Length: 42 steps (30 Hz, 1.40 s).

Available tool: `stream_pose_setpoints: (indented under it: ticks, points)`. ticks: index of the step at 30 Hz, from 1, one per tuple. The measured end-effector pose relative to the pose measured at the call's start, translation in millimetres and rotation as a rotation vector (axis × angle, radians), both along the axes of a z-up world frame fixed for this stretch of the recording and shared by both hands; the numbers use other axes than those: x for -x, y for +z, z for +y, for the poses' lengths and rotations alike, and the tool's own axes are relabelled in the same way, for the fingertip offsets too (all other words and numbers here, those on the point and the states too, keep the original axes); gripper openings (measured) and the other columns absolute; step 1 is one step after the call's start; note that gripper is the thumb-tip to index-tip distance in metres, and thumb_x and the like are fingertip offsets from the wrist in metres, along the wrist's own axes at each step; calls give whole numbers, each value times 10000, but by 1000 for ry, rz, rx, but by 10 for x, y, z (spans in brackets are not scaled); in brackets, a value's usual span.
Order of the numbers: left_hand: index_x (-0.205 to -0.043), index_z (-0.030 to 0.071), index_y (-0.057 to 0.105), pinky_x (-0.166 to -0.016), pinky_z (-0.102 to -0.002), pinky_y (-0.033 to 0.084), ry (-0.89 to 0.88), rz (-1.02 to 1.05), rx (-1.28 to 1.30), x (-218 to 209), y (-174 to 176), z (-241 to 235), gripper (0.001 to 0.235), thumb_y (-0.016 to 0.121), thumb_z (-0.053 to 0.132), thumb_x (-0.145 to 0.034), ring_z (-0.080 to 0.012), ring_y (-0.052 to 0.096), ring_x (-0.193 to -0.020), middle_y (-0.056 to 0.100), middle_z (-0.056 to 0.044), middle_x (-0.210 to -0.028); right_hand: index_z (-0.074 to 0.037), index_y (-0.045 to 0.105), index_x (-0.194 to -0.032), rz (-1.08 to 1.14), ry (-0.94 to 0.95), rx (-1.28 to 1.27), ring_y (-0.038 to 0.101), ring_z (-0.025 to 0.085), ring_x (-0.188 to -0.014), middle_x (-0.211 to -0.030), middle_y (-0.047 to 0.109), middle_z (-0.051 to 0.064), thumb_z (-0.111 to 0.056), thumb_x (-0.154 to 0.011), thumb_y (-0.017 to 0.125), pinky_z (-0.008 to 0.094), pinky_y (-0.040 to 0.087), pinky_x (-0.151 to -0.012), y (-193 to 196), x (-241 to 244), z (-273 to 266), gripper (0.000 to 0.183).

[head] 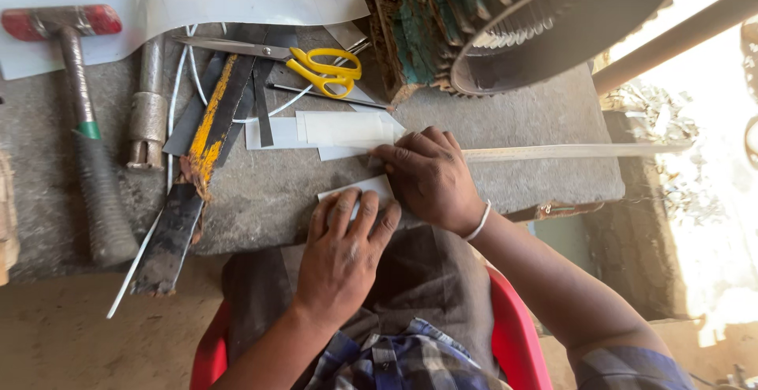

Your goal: The person folds small white rectangular strips of insulation paper by hand, creasing them along the edges, and occasionally inserts them into the slots of an electric motor stator on a workbench.

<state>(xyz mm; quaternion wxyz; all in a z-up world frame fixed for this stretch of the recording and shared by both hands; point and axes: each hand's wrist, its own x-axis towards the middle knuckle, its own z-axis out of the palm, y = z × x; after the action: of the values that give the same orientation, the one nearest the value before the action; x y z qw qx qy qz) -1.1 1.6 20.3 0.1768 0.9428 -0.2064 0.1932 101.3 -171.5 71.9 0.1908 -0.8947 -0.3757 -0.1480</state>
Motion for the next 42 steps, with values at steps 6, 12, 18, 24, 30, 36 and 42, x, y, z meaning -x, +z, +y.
stream_pose_setpoints:
  ticks: [6, 12, 18, 24, 30, 36, 42]
  points:
    - [-1362, 177, 577, -1105, -516, 409, 43, -68, -26, 16, 22, -1, 455, 615, 153, -909, -317, 486, -1276, 527, -127, -1292, -157, 760, -1189, -82, 90, -67, 602, 233, -923, -1005, 687, 12, -104, -874, 771, 369, 455, -854, 2, 76, -61, 320]
    - [-1367, 34, 559, -1153, -527, 387, 26, -80, 10, 15, -54, 35, 464, 620, 158, -924, -345, 484, -1322, 539, -172, -1347, -157, 754, -1200, 31, 117, 45, 607, 248, -931, -1021, 702, 36, -124, -838, 773, 379, 453, -849, 36, -27, -54, 363]
    - [-1313, -11, 607, -1131, -509, 410, 120, -137, -96, 31, -20, 16, 457, 636, 174, -896, -344, 501, -1319, 578, -181, -1338, -132, 725, -1258, 212, 224, 130, 600, 248, -961, -1009, 692, 37, -145, -913, 742, 396, 446, -901, 190, 71, -202, 345]
    - [-1073, 43, 653, -911, -496, 500, 136, 91, -91, 133, 255, 103, 251, 663, 246, -926, -318, 599, -1083, 657, -118, -1059, -145, 745, -1234, 253, 262, 73, 592, 272, -968, -965, 640, 72, -116, -852, 752, 412, 434, -922, 214, 148, -249, 384]
    - [-1148, 54, 703, -692, -400, 549, 14, -60, 130, 510, 467, 190, 274, 709, 131, -885, -247, 671, -796, 677, -64, -871, -164, 718, -1306, 224, 288, -124, 618, 265, -1016, -1040, 652, 73, -101, -852, 742, 411, 478, -964, 59, 181, 329, 459]
    - [-1000, 67, 739, -737, -372, 571, 202, -130, 528, 596, 554, 495, 153, 753, 14, -857, -251, 731, -833, 740, -95, -920, -87, 693, -1295, 250, 398, -379, 620, 304, -1080, -1139, 676, 113, -173, -964, 685, 416, 494, -996, 103, 295, 749, 342]
    - [-982, 1, 692, -724, -261, 564, 178, -25, 1055, 655, 246, 484, 140, 786, -7, -877, -121, 688, -857, 728, -80, -964, -20, 691, -1168, 867, 474, -774, 651, 176, -1064, -1109, 695, 75, -225, -1079, 635, 334, 531, -968, 83, 892, 337, 231]
